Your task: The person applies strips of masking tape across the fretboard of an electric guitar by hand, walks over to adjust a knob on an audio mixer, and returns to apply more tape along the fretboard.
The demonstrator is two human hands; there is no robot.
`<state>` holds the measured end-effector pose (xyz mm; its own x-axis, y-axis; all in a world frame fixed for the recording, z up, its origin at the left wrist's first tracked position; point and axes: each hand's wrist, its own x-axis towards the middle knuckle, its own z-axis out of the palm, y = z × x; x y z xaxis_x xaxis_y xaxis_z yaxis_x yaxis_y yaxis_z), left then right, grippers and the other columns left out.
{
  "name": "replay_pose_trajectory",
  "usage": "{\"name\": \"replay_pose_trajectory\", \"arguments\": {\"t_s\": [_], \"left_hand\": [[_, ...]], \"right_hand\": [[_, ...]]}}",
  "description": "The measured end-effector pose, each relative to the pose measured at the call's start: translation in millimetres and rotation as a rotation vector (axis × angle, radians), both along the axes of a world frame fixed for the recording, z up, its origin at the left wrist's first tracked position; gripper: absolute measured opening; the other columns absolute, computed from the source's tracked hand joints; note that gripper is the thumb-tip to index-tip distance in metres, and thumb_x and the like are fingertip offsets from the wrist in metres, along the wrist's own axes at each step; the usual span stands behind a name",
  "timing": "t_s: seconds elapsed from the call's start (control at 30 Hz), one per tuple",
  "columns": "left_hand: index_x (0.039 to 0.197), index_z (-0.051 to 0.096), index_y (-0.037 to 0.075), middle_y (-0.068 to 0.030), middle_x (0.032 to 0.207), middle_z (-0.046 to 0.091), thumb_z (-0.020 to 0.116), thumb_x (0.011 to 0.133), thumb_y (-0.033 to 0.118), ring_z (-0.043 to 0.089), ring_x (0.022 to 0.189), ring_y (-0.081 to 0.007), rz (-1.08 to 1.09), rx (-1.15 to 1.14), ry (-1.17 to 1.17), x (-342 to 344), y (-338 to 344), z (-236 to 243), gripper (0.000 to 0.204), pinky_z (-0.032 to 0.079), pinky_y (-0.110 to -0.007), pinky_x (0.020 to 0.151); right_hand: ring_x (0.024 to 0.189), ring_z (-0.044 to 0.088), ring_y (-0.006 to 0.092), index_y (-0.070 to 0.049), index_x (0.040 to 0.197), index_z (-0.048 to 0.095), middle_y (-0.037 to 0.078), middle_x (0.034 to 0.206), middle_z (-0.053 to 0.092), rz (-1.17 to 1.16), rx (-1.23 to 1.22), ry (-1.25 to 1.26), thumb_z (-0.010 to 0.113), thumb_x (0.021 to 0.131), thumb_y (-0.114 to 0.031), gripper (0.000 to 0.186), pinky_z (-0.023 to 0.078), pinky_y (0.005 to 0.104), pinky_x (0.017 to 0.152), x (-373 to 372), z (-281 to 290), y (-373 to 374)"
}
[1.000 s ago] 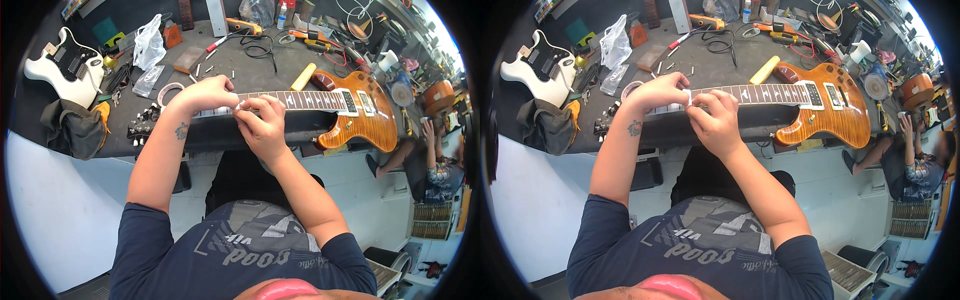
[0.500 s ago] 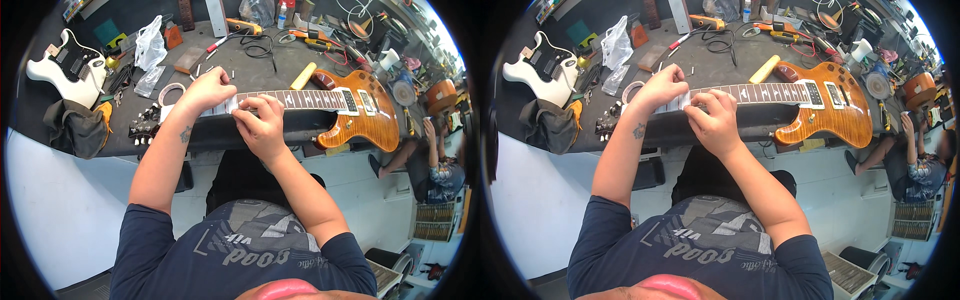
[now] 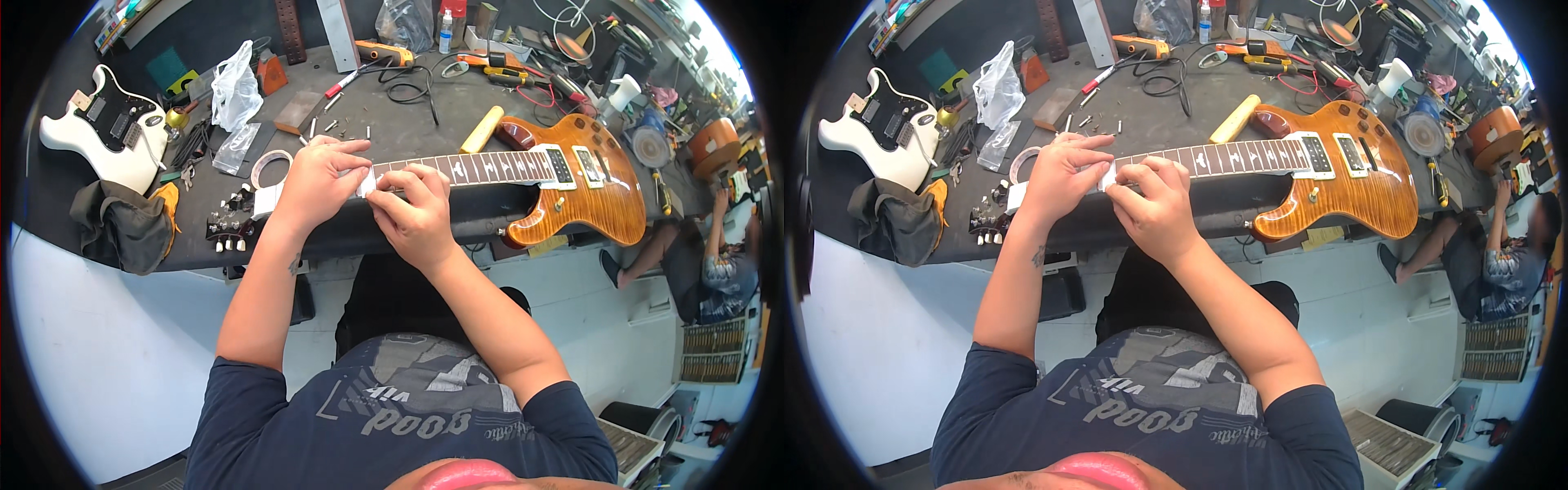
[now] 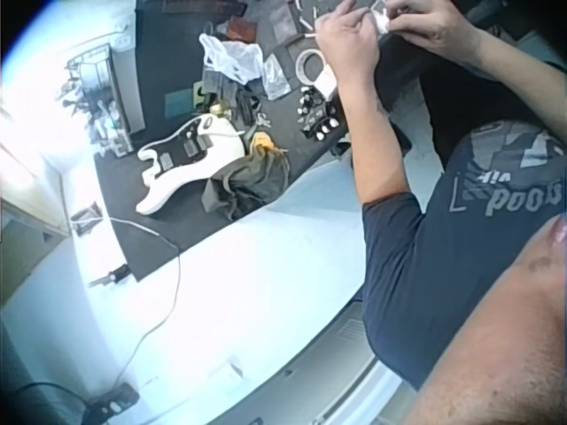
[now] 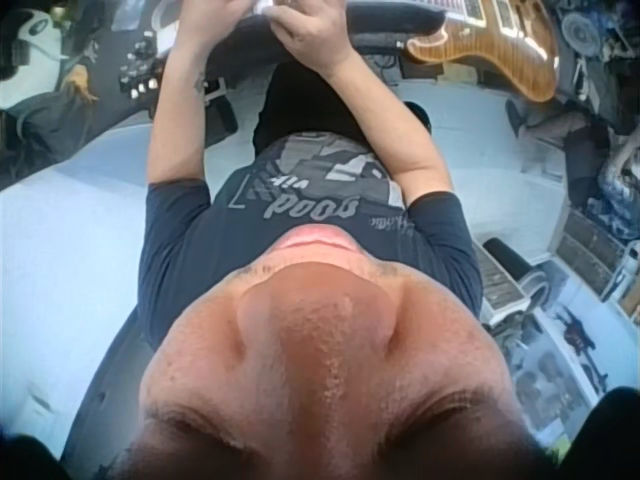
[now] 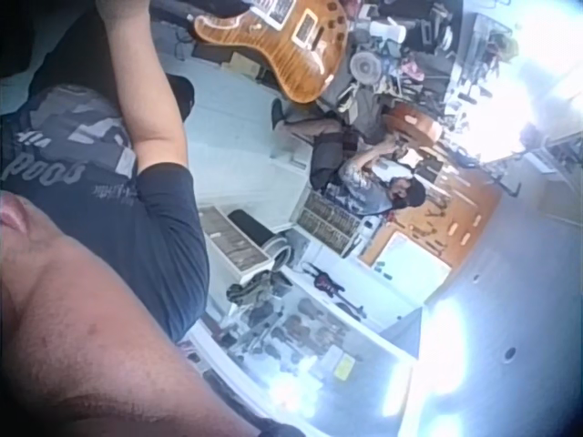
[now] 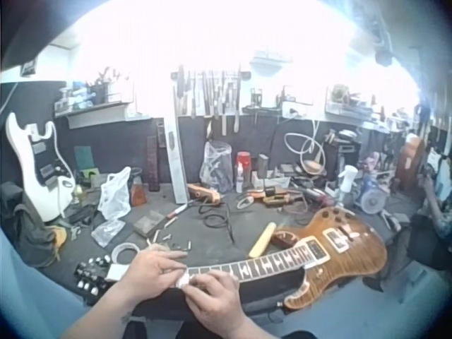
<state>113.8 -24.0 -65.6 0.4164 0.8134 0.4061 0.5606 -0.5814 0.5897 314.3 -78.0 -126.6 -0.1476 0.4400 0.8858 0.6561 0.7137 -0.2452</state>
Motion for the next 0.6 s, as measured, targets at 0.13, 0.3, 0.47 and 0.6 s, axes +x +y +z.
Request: {"name": "replay_pose_trajectory", "arguments": {"t_s": [0.13,0.3,0.47,0.6], "left_hand": [[0.113,0.087,0.0,-0.0136,0.129,0.083,0.078,0.095,0.012,0.072,0.107,-0.0232,0.027,-0.152,0.014,2,10,7,0.023,0.059,-0.039,0.097],[0.119,0.083,-0.004,-0.0128,0.105,0.084,0.073,0.103,0.018,0.072,0.088,-0.0139,-0.102,-0.57,0.056,-3,29,22,0.029,0.059,-0.034,0.084],[0.114,0.082,-0.003,-0.0076,0.087,0.079,0.07,0.108,0.023,0.069,0.081,-0.0118,-0.129,-0.57,0.193,-5,31,25,0.03,0.056,-0.035,0.075],[0.107,0.082,-0.003,-0.0036,0.079,0.075,0.069,0.111,0.029,0.065,0.073,-0.0108,-0.131,-0.544,0.235,-2,32,25,0.034,0.053,-0.036,0.068]], "right_hand": [[0.115,0.065,0.0263,-0.018,0.099,0.08,-0.005,0.113,0.071,0.008,-0.012,-0.004,0.087,0.077,-0.009,0.025,0.044,0.045,0.1,-1,2,-1],[0.115,0.064,0.0265,-0.018,0.101,0.081,-0.005,0.114,0.071,-0.008,-0.001,-0.016,0.088,0.076,-0.01,0.026,0.044,0.0457,0.1,-1,-1,-2],[0.115,0.061,0.0259,-0.019,0.101,0.082,-0.006,0.115,0.071,-0.036,0.019,-0.053,0.088,0.075,-0.011,0.027,0.042,0.0454,0.101,-1,-3,-3],[0.115,0.059,0.0258,-0.021,0.097,0.082,-0.008,0.116,0.07,-0.064,0.068,-0.042,0.089,0.071,-0.013,0.029,0.039,0.0462,0.101,0,-5,0]]}}
